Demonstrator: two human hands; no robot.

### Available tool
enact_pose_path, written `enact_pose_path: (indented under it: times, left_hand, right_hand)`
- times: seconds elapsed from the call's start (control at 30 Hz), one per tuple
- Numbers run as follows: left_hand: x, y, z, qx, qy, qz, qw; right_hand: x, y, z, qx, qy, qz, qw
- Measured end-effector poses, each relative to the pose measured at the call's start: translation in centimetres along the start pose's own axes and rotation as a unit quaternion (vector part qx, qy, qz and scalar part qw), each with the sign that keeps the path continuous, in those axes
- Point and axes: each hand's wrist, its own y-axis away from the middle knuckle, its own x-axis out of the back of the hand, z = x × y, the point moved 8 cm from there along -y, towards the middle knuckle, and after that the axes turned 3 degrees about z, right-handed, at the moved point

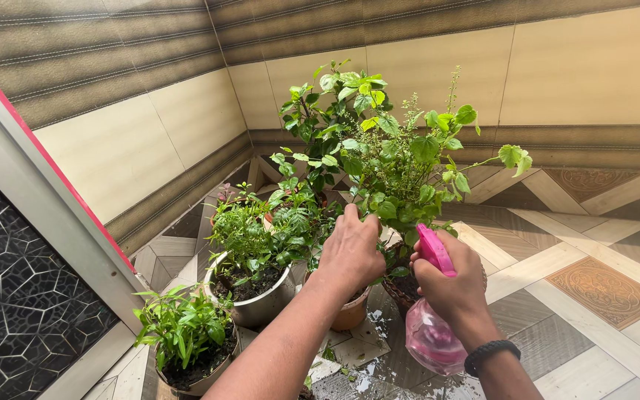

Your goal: The person holds a spray bottle and sprays water onto various potted plants on a balcony, occasionally using their other hand to move leaves or check the soil.

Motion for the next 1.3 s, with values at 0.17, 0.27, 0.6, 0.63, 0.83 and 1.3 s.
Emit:
enact_pose_path:
  times: [0.17,0.27,0.6,0.63,0.83,1.3]
  left_hand:
    - [-0.6,-0.3,-1.1,0.020,0.001,-0.031,0.999]
    - [-0.8,-0.3,-1.7,0.037,-0.001,-0.044,0.998]
    - [-0.7,-0.2,-2.5,0.025,0.013,0.012,1.000]
    - [-0.7,-0.1,-2.7,0.033,0.028,0.020,0.999]
    - [0.6,-0.3,-3.2,0.033,0.039,0.060,0.997]
    - [1.4,1.2,-6.1,0.133,-0.058,0.007,0.989]
  right_hand:
    - [-1.3,0.2,-1.4,0.074,-0.029,-0.034,0.996]
    - [-1.3,0.4,-2.0,0.123,0.006,-0.030,0.992]
    - [-2.4,1.4,-3.6,0.133,0.029,-0.053,0.989]
    - [-2.5,1.5,-3.7,0.133,0.029,-0.053,0.989]
    - [-3.7,2.0,-3.5,0.136,0.070,-0.064,0.986]
    - [-5.0,2.9,-3.7,0.125,0.038,-0.098,0.987]
